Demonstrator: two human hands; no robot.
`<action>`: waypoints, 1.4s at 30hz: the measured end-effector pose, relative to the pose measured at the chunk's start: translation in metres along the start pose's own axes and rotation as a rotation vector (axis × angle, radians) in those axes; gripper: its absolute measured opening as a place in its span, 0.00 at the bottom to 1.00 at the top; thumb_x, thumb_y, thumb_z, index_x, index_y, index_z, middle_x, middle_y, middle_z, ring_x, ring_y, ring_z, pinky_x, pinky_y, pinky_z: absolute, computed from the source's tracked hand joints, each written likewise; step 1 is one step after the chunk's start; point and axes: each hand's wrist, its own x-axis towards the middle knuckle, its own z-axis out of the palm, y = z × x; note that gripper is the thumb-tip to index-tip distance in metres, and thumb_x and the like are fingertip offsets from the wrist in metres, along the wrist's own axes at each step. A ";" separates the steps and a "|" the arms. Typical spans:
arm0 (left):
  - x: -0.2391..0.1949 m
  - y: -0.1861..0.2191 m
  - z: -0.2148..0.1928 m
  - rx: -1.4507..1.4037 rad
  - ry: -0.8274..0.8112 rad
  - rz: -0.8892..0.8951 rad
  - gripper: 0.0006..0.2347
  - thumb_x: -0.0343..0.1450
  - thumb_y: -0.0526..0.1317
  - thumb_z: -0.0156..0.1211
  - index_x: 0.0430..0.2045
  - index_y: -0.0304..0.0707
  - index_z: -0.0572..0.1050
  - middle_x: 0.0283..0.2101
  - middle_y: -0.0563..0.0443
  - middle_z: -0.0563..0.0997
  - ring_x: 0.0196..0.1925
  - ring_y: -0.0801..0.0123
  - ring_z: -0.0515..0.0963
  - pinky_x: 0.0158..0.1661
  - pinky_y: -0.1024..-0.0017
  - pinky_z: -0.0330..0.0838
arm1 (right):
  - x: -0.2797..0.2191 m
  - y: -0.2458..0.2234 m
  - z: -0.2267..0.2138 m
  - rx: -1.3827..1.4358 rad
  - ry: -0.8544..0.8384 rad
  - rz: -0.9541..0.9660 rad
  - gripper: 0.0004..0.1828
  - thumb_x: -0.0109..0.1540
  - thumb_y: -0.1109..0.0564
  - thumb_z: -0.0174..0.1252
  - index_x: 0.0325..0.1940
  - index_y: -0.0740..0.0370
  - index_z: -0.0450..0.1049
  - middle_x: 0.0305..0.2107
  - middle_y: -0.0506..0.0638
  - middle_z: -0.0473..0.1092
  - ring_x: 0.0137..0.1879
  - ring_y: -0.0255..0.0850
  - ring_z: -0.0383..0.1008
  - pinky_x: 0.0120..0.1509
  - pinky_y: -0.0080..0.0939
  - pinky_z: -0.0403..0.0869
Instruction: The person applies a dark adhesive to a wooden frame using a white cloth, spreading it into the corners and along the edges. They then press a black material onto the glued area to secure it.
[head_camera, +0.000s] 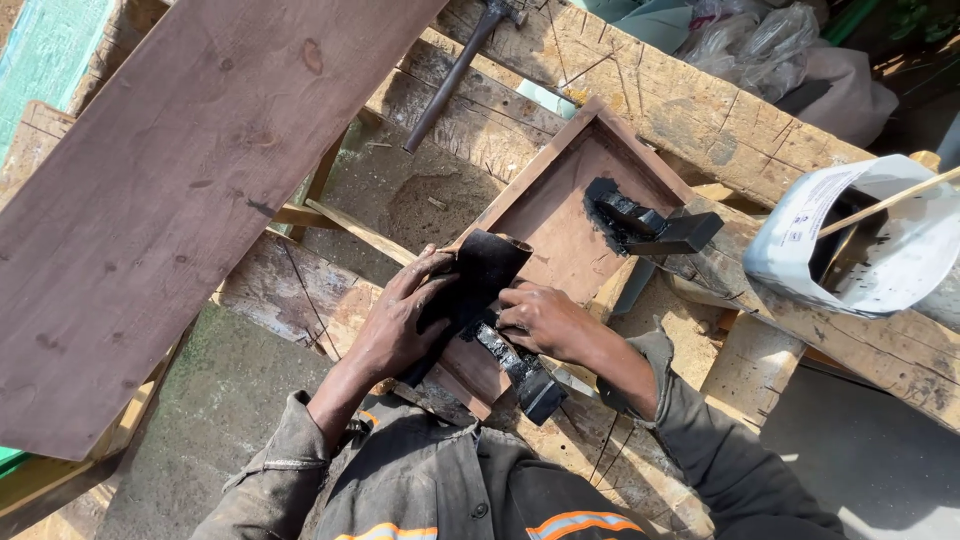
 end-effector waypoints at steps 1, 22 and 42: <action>0.000 -0.001 0.001 0.004 0.001 -0.003 0.26 0.60 0.33 0.69 0.56 0.40 0.73 0.65 0.40 0.70 0.74 0.39 0.60 0.64 0.42 0.63 | -0.002 0.000 -0.002 0.001 0.000 -0.005 0.13 0.63 0.55 0.62 0.52 0.48 0.82 0.56 0.50 0.74 0.55 0.47 0.75 0.53 0.46 0.80; -0.003 0.003 -0.003 -0.001 0.020 0.001 0.27 0.59 0.33 0.70 0.56 0.38 0.74 0.65 0.40 0.71 0.73 0.37 0.61 0.65 0.41 0.62 | -0.038 -0.016 -0.061 0.172 0.278 0.022 0.11 0.63 0.52 0.59 0.39 0.61 0.83 0.35 0.58 0.76 0.41 0.53 0.79 0.44 0.51 0.79; 0.002 0.000 0.005 0.032 0.009 -0.041 0.27 0.59 0.33 0.71 0.56 0.39 0.74 0.65 0.40 0.71 0.73 0.40 0.62 0.64 0.43 0.64 | -0.028 0.011 0.004 0.014 0.054 -0.169 0.19 0.63 0.67 0.51 0.53 0.57 0.81 0.40 0.55 0.68 0.37 0.45 0.66 0.34 0.42 0.72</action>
